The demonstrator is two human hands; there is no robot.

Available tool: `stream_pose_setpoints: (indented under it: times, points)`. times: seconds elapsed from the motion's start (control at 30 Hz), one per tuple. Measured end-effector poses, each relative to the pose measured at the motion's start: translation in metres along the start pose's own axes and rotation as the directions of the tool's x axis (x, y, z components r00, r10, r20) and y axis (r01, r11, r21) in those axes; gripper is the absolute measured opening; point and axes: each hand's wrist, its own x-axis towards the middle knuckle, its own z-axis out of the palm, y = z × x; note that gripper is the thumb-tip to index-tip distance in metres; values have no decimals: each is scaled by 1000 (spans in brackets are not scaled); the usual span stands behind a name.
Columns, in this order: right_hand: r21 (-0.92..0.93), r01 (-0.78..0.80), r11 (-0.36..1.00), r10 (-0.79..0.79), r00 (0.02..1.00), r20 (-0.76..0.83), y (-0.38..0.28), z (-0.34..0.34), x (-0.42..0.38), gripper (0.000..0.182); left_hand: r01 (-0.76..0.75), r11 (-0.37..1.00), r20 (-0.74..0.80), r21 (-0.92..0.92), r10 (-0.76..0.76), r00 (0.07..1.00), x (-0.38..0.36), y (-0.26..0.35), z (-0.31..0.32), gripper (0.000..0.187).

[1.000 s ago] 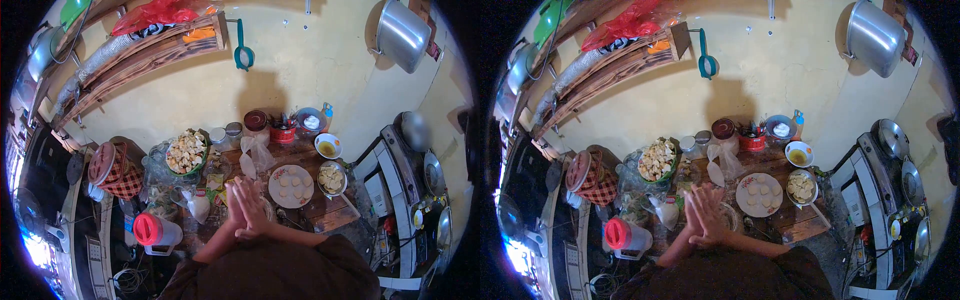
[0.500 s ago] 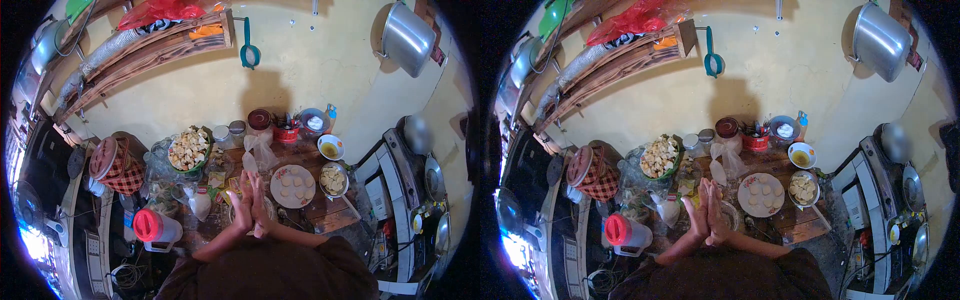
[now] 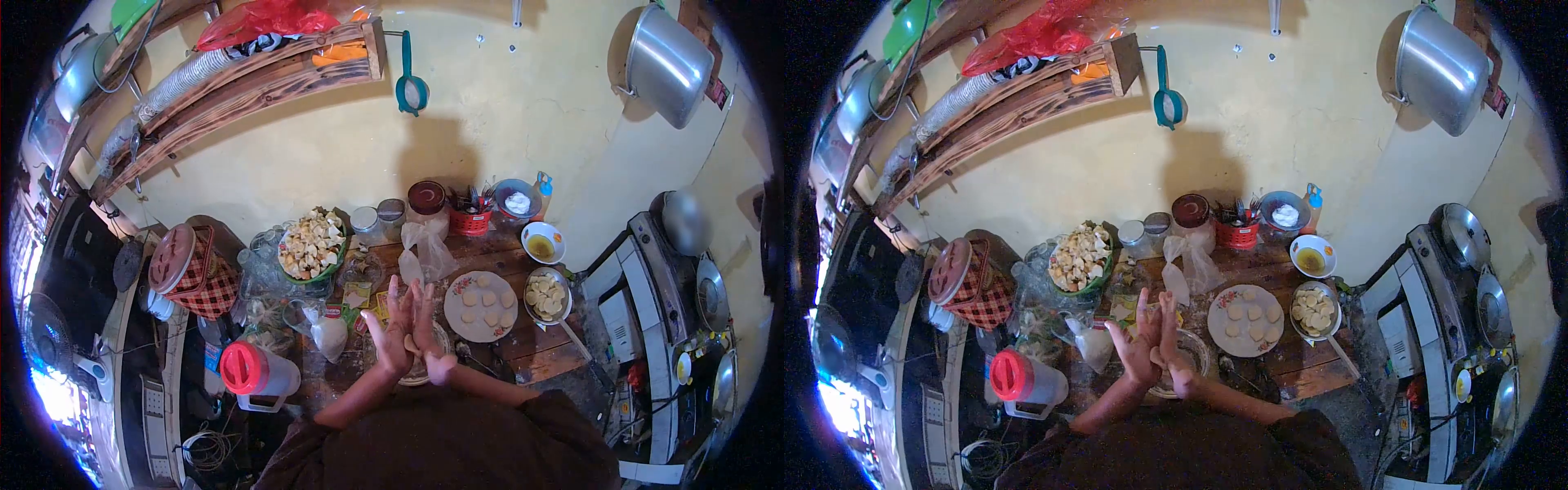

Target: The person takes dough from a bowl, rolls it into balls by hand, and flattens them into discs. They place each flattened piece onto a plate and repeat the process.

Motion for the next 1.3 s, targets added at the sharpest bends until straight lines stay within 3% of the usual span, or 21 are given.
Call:
stream_pose_setpoints:
  times: [0.03, 0.07, 0.1, 0.23, 0.27, 0.3, 0.33, 0.4, 0.43, 0.5, 0.6, 0.63, 0.7, 0.83, 0.9, 0.93, 1.03, 1.1, 1.13, 1.23, 1.3]
  points:
    - [-1, 2, 1000, -2, 1000, 1, -5, -2, -3, 127, -2, 1000, 1, 0, 2, 1000, 0, 1, -1, 94]
    - [313, -68, 947, 65, 998, 20, -10, -7, -9, 124, -29, 1000, 30, 0, 29, 999, 0, 2, -2, 92]
    - [593, -133, 794, 122, 991, 58, -13, -11, -13, 121, -55, 998, 58, 0, 55, 997, 0, 3, -3, 90]
    - [755, -102, 647, 149, 989, 6, -20, -26, -3, 115, -115, 993, 7, 18, 115, 993, -5, 13, -2, 82]
    - [848, -143, 511, 193, 980, 49, -23, -32, -3, 113, -170, 873, 121, 457, 128, 984, -6, 18, -7, 73]
    - [916, -178, 359, 231, 968, 97, -25, -37, -3, 110, -236, 565, 227, 791, 88, 970, -7, 20, -9, 68]
    - [916, -178, 358, 230, 968, 99, -25, -40, -4, 110, -236, 564, 226, 791, 89, 970, -8, 23, -4, 68]
    - [891, -209, 404, 222, 967, 127, -24, -44, -5, 106, -436, 162, 433, 885, 53, 900, -13, 31, 14, 55]
    - [891, -210, 402, 223, 966, 127, -21, -43, -5, 106, -434, 162, 432, 886, 53, 900, -15, 29, 15, 55]
    - [896, -121, 428, 228, 973, 22, -16, -41, -6, 104, -450, 86, 435, 889, 152, 888, -18, 24, 18, 34]
    - [845, -103, 525, 255, 966, -40, -17, -38, -6, 104, -400, 209, 373, 892, 155, 915, -21, 24, 17, 33]
    - [845, -103, 525, 255, 966, -40, -16, -38, -6, 104, -400, 209, 374, 892, 155, 915, -21, 24, 16, 33]
    - [732, -113, 672, 243, 967, -74, -14, -39, -6, 104, -443, 160, 426, 882, 128, 895, -21, 22, 13, 32]
    - [672, -130, 729, 236, 969, -69, -16, -40, -5, 104, -405, 206, 399, 891, 71, 914, -24, 21, 9, 31]
    - [550, -227, 804, 268, 964, 6, -10, -46, -5, 105, -105, 494, 146, 863, -45, 988, -28, 24, 14, 28]
    - [550, -227, 804, 268, 963, 5, -8, -50, -5, 105, -105, 494, 146, 863, -46, 988, -28, 27, 13, 28]
    - [428, -280, 859, 304, 953, 13, -2, -63, -3, 92, -65, 465, 75, 883, -3, 997, -26, 36, 8, 21]
    - [274, -315, 909, 288, 948, 133, 2, -70, -4, 65, -50, 754, -5, 655, 70, 998, -25, 37, 8, 17]
    - [273, -315, 909, 288, 948, 135, -4, -69, -4, 65, -50, 754, -6, 655, 72, 997, -25, 39, 5, 17]
    - [163, -366, 916, 350, 929, 117, -18, -63, -6, 41, 100, 684, -86, 723, -54, 995, -22, 41, 0, 18]
    - [73, -354, 932, 349, 934, 75, -12, -60, -9, 31, 134, 778, -166, 614, -39, 985, -22, 38, 1, 21]
